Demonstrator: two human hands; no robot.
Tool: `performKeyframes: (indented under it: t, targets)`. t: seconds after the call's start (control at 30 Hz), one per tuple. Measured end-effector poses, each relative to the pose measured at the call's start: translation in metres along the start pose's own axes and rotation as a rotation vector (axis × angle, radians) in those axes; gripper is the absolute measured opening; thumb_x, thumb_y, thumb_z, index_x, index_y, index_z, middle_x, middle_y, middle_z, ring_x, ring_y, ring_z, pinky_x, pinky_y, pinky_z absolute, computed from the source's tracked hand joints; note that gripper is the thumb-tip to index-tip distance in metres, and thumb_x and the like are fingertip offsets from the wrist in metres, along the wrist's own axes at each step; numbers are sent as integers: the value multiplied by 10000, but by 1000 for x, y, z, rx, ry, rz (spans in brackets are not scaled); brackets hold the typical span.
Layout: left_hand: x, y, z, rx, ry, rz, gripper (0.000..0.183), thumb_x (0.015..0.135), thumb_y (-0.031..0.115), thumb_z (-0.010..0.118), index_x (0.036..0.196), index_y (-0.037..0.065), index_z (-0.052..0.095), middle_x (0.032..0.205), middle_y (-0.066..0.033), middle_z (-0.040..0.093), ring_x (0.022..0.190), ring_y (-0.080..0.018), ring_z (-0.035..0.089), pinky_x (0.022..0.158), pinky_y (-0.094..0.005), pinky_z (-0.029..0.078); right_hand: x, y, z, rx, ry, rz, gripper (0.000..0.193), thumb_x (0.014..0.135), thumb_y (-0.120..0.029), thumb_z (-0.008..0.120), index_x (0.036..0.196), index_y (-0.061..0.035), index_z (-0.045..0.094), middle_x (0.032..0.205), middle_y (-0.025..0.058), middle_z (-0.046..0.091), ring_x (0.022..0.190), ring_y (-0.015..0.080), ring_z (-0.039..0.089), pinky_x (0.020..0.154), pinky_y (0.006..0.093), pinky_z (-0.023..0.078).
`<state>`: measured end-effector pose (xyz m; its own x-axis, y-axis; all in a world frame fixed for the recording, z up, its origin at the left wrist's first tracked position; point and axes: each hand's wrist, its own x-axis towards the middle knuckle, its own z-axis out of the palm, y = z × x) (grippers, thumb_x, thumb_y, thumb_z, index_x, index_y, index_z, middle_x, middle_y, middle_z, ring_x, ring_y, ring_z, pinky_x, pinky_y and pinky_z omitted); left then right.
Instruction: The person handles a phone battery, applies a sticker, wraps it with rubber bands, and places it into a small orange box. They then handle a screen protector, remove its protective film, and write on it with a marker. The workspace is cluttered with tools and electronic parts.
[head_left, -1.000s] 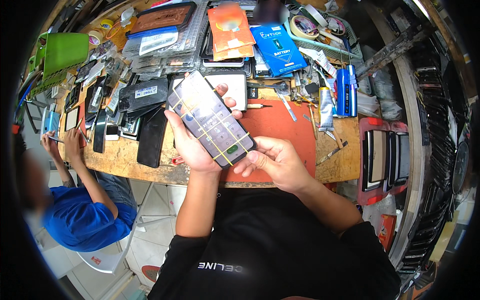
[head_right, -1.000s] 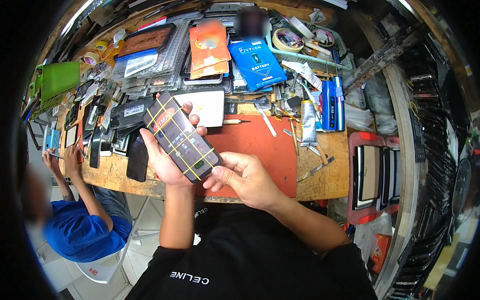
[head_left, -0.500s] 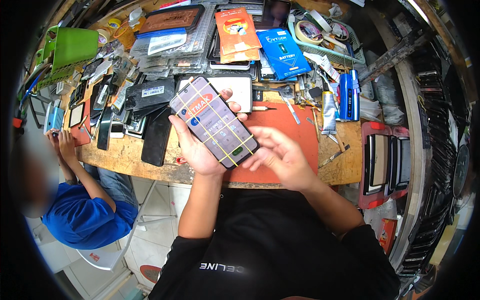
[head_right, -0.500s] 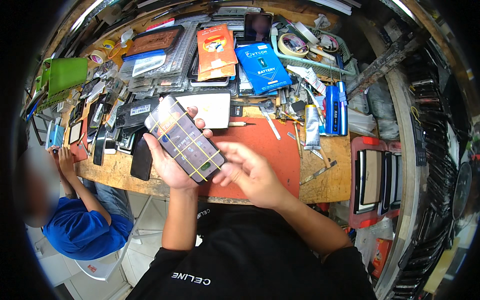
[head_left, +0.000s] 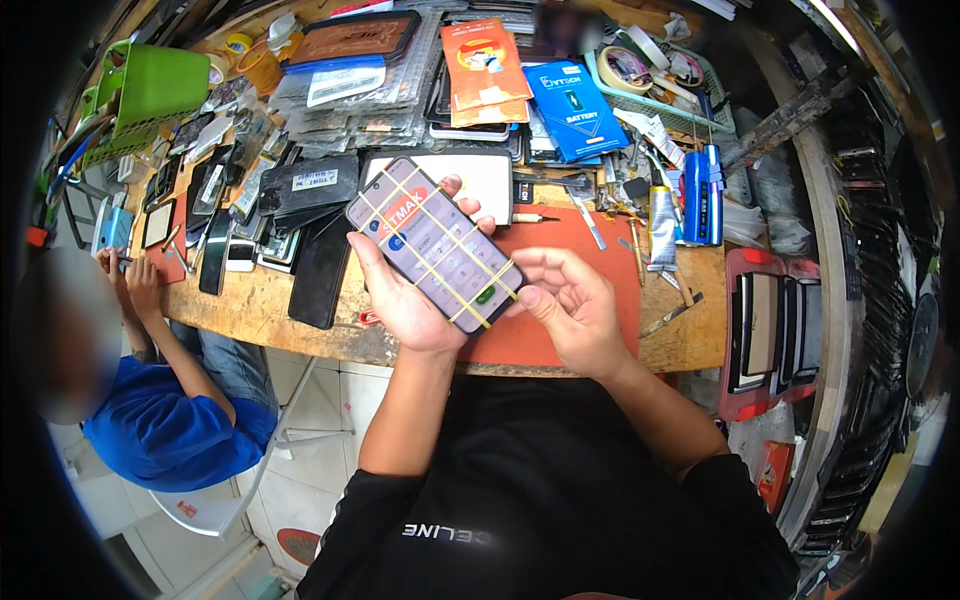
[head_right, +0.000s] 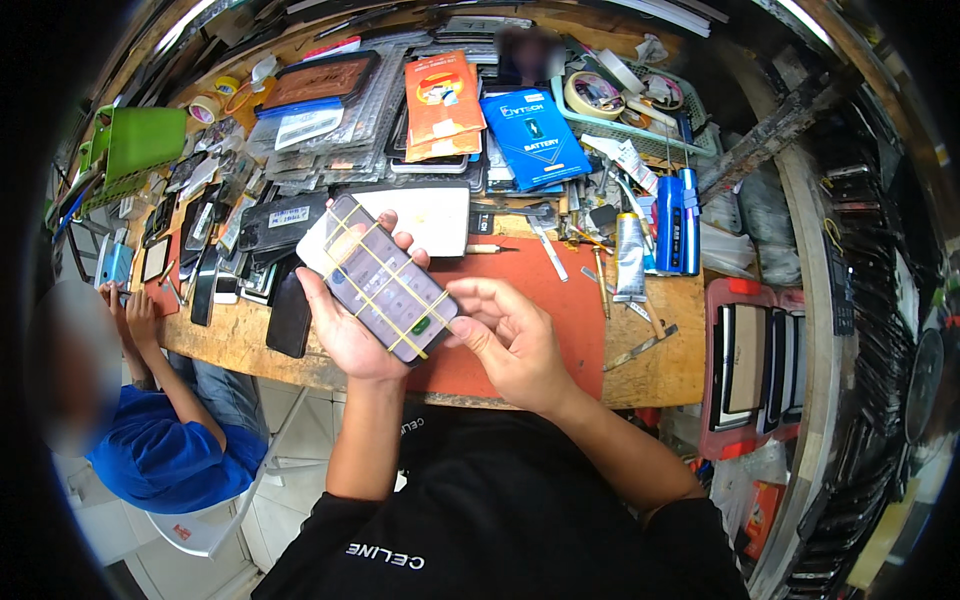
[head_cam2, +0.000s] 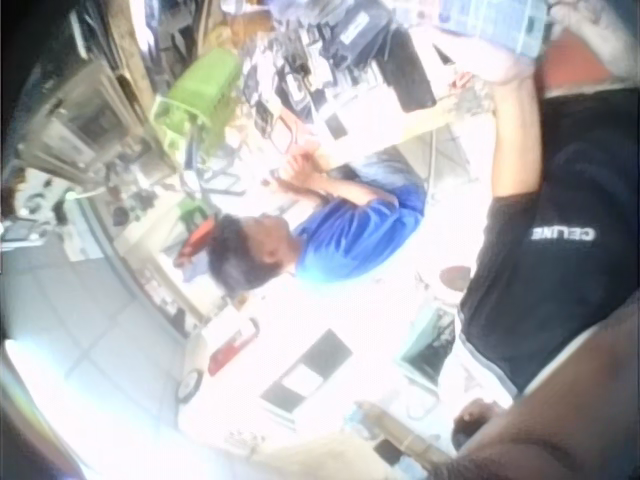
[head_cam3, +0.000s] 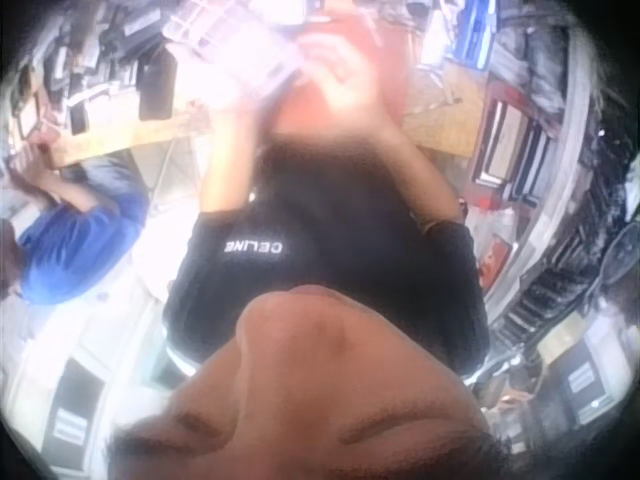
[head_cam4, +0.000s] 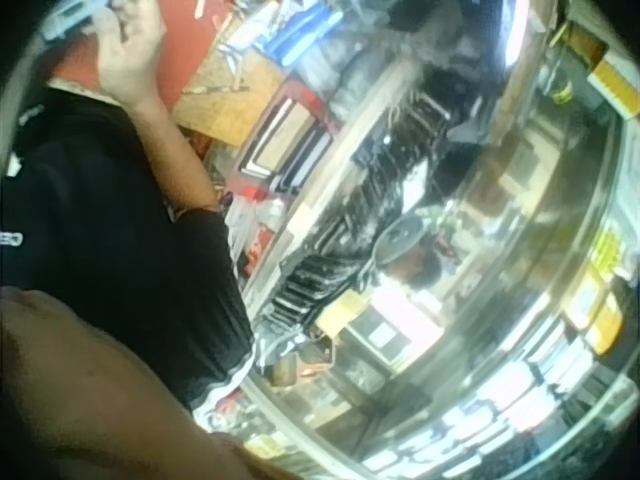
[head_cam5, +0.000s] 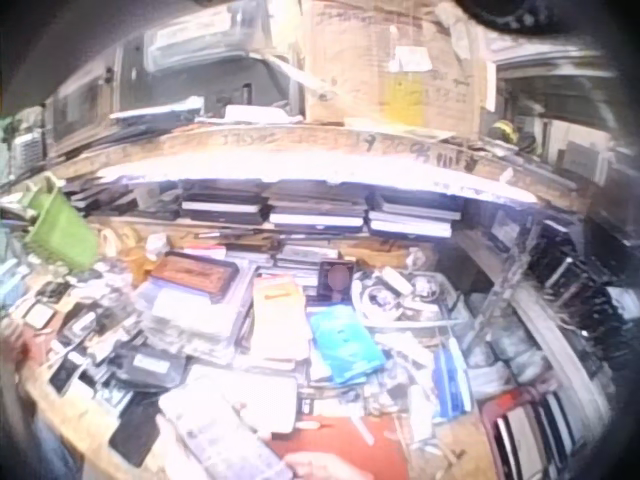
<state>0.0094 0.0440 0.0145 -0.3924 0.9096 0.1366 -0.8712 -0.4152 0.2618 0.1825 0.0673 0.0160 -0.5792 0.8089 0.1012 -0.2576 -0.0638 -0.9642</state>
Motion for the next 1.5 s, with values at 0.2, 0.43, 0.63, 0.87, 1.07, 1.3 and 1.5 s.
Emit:
performKeyframes:
  t: [0.2,0.43,0.63,0.87,1.07,1.3,1.5]
  targets:
    - [-7,-6,3,160,-54,93,803,1113,698,257,1716,168,232,1598,-222,464,1374,-345,572,1172,-557,482,2,-5,14,-467,-16,-64,858,865,-124,910,1546,90,433,1313,145,660,1182,176,670,941,335,571]
    - [-12,-12,3,218,-81,166,839,1103,704,287,1706,125,222,1569,-196,476,1387,-322,548,1196,-538,458,6,-1,17,-559,21,-131,825,764,-91,926,1456,63,503,1235,144,684,1044,174,719,864,336,592]
    - [-8,-3,-1,-13,-114,93,800,1104,712,274,1708,188,261,1548,-225,502,1358,-342,576,1173,-560,479,3,-4,18,-525,-7,-171,922,730,-230,985,1463,53,502,1260,191,656,1010,278,709,823,371,591]
    - [-4,2,-1,-106,-209,53,830,1099,731,250,1665,132,351,1570,-260,484,1360,-377,575,1149,-575,504,-2,-5,18,-756,-30,-375,969,759,-161,1002,1527,88,466,1314,183,659,1081,220,710,927,349,600]
    - [-5,11,-1,-298,-95,-30,828,1104,720,228,1675,134,356,1647,-248,409,1457,-394,500,1211,-608,430,-6,-9,18,-14,-112,-40,742,963,-51,780,1579,98,393,1237,184,703,1038,210,737,915,377,608]
    - [0,5,-15,-315,21,-180,815,1122,669,282,1622,40,421,1591,-248,494,1423,-391,548,1216,-557,454,-1,-24,6,161,-221,209,475,1063,-58,601,1496,99,483,1180,201,745,1013,226,760,888,361,624]
    - [-11,-2,-20,-294,95,-346,788,1123,616,323,1500,-49,517,1357,-250,666,1239,-395,657,1066,-515,573,1,-27,11,205,-116,268,257,1108,-104,607,1282,85,615,1035,204,781,803,218,786,703,315,653]
